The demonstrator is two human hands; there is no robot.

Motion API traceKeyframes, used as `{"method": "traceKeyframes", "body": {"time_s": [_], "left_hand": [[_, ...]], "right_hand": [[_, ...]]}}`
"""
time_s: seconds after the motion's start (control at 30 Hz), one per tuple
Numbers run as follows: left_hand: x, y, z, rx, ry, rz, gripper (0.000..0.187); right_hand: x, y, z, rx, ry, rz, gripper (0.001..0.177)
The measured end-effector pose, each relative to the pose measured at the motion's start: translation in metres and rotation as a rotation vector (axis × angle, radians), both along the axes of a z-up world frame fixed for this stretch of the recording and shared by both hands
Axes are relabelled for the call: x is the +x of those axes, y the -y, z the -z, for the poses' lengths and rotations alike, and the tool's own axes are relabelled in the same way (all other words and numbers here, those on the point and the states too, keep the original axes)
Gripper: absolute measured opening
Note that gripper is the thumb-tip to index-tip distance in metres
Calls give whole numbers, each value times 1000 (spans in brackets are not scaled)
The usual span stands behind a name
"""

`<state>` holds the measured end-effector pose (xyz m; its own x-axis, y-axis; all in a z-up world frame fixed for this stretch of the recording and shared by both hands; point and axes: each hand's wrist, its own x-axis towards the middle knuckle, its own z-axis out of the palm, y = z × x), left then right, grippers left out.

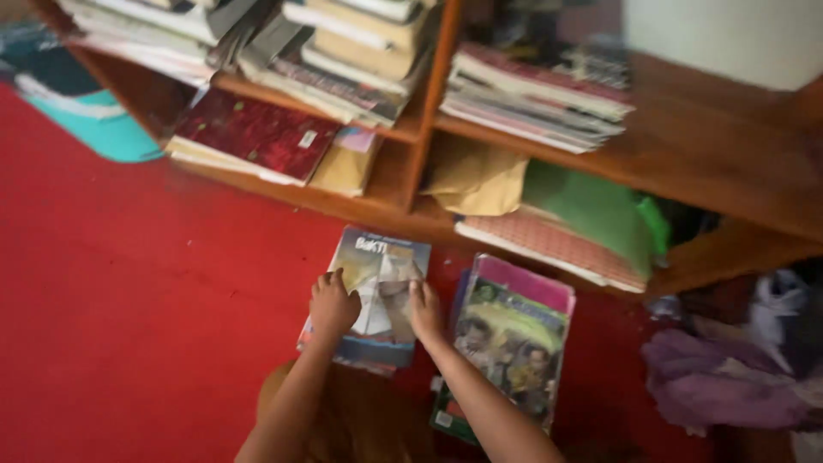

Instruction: Cleaning and organizing a stack of magazines on a library shelf using a cloth.

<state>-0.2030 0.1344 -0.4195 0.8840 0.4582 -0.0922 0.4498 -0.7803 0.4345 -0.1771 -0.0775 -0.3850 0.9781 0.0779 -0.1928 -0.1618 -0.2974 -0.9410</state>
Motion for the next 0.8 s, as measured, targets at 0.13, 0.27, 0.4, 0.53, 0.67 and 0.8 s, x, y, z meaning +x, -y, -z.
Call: {"method": "traceKeyframes", "body": {"time_s": [0.13, 0.27, 0.4, 0.53, 0.67, 0.8], "left_hand": [[-4, -13, 44, -29, -179, -52, 77], [3, -9, 51, -63, -116, -147, 76], [9, -7, 45, -58, -159, -193, 72], [10, -20, 65, -259, -125, -206, 69], [9, -21, 75, -598, -83, -111, 59], [-6, 0, -18, -548, 86, -7, 43]], "right_hand": [[-19, -8, 26, -204, 207, -49, 47], [-19, -4, 85, -233, 188, 22, 47], [-18, -1, 99, -230, 242, 24, 44], [-23, 0, 65, -277, 180, 132, 46], [-30, 0, 28, -141, 103, 148, 50], [-27, 41, -16, -114, 139, 236, 46]]}}
